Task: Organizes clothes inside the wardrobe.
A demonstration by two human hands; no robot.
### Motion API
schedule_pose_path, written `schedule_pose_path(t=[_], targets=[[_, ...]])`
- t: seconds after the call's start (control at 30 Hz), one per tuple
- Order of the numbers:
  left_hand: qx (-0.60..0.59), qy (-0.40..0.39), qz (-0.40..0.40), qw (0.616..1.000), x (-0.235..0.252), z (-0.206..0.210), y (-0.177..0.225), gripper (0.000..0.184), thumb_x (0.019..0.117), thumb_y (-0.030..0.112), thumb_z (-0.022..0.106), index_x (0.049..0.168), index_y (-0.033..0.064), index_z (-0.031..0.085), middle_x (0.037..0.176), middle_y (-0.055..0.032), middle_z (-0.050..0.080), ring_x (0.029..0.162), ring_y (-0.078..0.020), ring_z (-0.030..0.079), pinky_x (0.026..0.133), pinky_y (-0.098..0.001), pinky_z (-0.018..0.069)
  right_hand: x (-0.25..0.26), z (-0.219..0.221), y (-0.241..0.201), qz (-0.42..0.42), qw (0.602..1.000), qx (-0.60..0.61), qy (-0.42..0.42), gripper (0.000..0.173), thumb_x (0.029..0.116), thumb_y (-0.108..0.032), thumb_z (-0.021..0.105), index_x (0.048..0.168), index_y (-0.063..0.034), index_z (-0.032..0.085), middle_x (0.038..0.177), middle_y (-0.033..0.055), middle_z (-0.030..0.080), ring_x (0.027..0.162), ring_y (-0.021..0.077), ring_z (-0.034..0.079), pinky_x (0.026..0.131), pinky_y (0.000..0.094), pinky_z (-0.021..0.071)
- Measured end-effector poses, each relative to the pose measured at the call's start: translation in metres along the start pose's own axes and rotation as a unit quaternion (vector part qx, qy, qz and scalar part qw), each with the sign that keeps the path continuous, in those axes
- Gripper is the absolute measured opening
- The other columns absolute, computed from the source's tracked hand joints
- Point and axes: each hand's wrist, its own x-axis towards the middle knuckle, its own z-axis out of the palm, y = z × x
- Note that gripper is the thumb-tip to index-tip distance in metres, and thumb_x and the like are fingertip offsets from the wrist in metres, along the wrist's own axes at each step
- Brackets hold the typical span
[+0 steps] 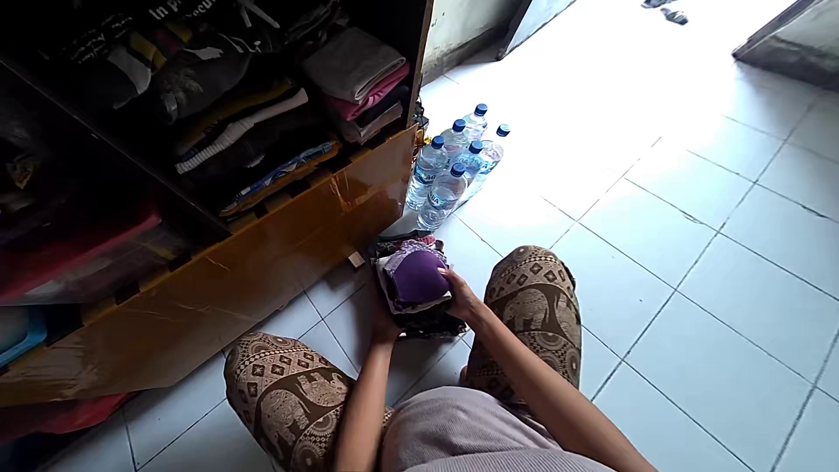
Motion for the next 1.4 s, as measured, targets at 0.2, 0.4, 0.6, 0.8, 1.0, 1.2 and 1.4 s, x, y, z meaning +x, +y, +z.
schedule_pose_path(t=[0.2, 0.4, 0.6, 0.8, 1.0, 1.2, 1.4], targets=[[-0.173, 0.014, -0.080, 0.981, 0.010, 0.010, 0.052, 0.055, 0.1093, 0.050, 0.013, 0.120, 0.0171, 0.056, 0.098, 0.0001, 0.071, 0.092, -0.0107, 0.069, 0.079, -0.0331, 0.0589, 0.004, 0.029, -0.033, -0.054, 0.949, -0.310, 0.023, 0.050, 0.1100, -0.032, 0.043, 0.145, 0.0039, 0.046, 0.140, 0.0189, 0.056, 0.127, 0.0206, 0.055, 0.107, 0.0393, 0.0445], [-0.174, -0.004, 0.014, 0.985, 0.025, 0.004, 0.090, 0.053, 0.1093, 0.043, 0.011, 0.117, 0.0156, 0.056, 0.098, 0.0005, 0.072, 0.092, -0.0108, 0.070, 0.079, -0.0338, 0.0602, -0.026, 0.081, -0.043, -0.173, 0.915, -0.339, 0.135, 0.042, 0.1105, -0.027, 0.042, 0.123, 0.0089, 0.059, 0.099, 0.0116, 0.064, 0.082, 0.0131, 0.059, 0.076, 0.0320, 0.0504], [-0.102, -0.031, 0.037, 0.994, 0.026, -0.017, 0.107, 0.039, 0.1062, 0.031, 0.023, 0.115, 0.0118, 0.055, 0.094, 0.0029, 0.072, 0.088, -0.0072, 0.071, 0.077, -0.0300, 0.0598, -0.023, 0.129, -0.028, -0.053, 0.969, -0.236, 0.056, 0.039, 0.1086, -0.028, 0.051, 0.122, 0.0078, 0.056, 0.095, 0.0118, 0.063, 0.076, 0.0149, 0.064, 0.071, 0.0326, 0.0563], [-0.048, -0.025, 0.068, 0.996, 0.025, -0.028, 0.098, 0.079, 0.0744, 0.059, 0.078, 0.123, 0.0037, 0.048, 0.100, 0.0051, 0.070, 0.092, -0.0022, 0.068, 0.080, -0.0253, 0.0575, -0.010, 0.140, -0.018, -0.018, 0.976, -0.186, 0.108, 0.053, 0.1038, -0.037, 0.059, 0.137, 0.0029, 0.049, 0.122, 0.0218, 0.062, 0.106, 0.0285, 0.064, 0.085, 0.0446, 0.0538], [-0.106, -0.034, 0.072, 0.991, 0.023, -0.012, 0.104, 0.037, 0.0935, 0.032, 0.054, 0.120, 0.0070, 0.049, 0.099, 0.0046, 0.071, 0.093, -0.0034, 0.069, 0.082, -0.0258, 0.0585, -0.017, 0.144, -0.020, -0.079, 0.969, -0.198, 0.124, 0.057, 0.0996, -0.030, 0.067, 0.139, 0.0052, 0.045, 0.120, 0.0225, 0.063, 0.102, 0.0271, 0.065, 0.083, 0.0423, 0.0551], [0.047, -0.012, 0.115, 0.992, 0.020, -0.016, 0.107, 0.048, 0.0963, 0.020, 0.040, 0.135, -0.0078, 0.040, 0.116, -0.0036, 0.061, 0.104, 0.0003, 0.060, 0.092, -0.0220, 0.0511, -0.003, 0.123, -0.025, -0.006, 0.995, -0.096, 0.036, 0.055, 0.1088, -0.044, 0.038, 0.147, -0.0052, 0.045, 0.133, 0.0185, 0.060, 0.116, 0.0264, 0.062, 0.096, 0.0453, 0.0518], [0.126, -0.007, 0.135, 0.983, 0.014, -0.025, 0.114, 0.062, 0.0901, 0.018, 0.054, 0.137, -0.0155, 0.033, 0.117, -0.0092, 0.057, 0.103, 0.0039, 0.057, 0.093, -0.0167, 0.0487, 0.010, 0.103, -0.012, -0.040, 0.991, -0.081, -0.097, 0.045, 0.1091, -0.042, 0.028, 0.132, -0.0106, 0.052, 0.108, 0.0028, 0.070, 0.099, 0.0118, 0.069, 0.087, 0.0334, 0.0583]])
